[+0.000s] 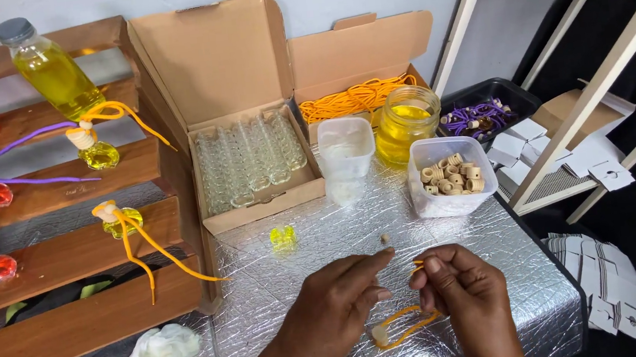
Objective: Assembling small perfume bottles by attaching cords and packaging them into individual cardboard boxes.
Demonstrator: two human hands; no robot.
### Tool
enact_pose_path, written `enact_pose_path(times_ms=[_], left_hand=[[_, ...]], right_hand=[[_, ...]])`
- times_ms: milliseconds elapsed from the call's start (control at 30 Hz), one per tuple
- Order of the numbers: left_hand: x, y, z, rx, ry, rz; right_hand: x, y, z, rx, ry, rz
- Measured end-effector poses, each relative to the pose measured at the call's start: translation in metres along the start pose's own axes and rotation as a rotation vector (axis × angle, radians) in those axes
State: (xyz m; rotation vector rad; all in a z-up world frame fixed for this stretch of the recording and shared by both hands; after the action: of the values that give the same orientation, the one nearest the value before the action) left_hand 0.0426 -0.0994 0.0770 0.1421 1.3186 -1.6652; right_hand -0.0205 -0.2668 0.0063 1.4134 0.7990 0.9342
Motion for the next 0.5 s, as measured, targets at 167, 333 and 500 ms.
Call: enact_pose_path(times_ms=[167, 333, 500], left_hand=[[0.003, -0.023, 0.006, 0.15, -0.042, -0.066], [0.0, -0.012, -0.001, 0.145, -0.142, -0.093], [-0.005, 0.011, -0.004, -0.048, -0.23, -0.274]], right_hand=[[0.017, 0.012, -0.002, -0.037, 0.119, -0.023], [0.02, 0.006, 0.0, -0.013, 0.145, -0.085], [0.03, 0.008, -0.003, 0.006, 0.12, -0.05]])
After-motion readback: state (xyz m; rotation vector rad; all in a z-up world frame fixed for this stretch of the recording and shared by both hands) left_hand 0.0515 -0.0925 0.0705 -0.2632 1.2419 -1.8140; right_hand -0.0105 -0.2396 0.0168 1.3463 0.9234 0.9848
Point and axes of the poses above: each hand's wrist, its own z-axis towards the middle knuckle, its own x-axis out of the palm, y = z × x, the point moved 10 cm from there along z, towards the middle knuckle, and after that the axes turned 7 degrees about y, right-handed, at the moved point
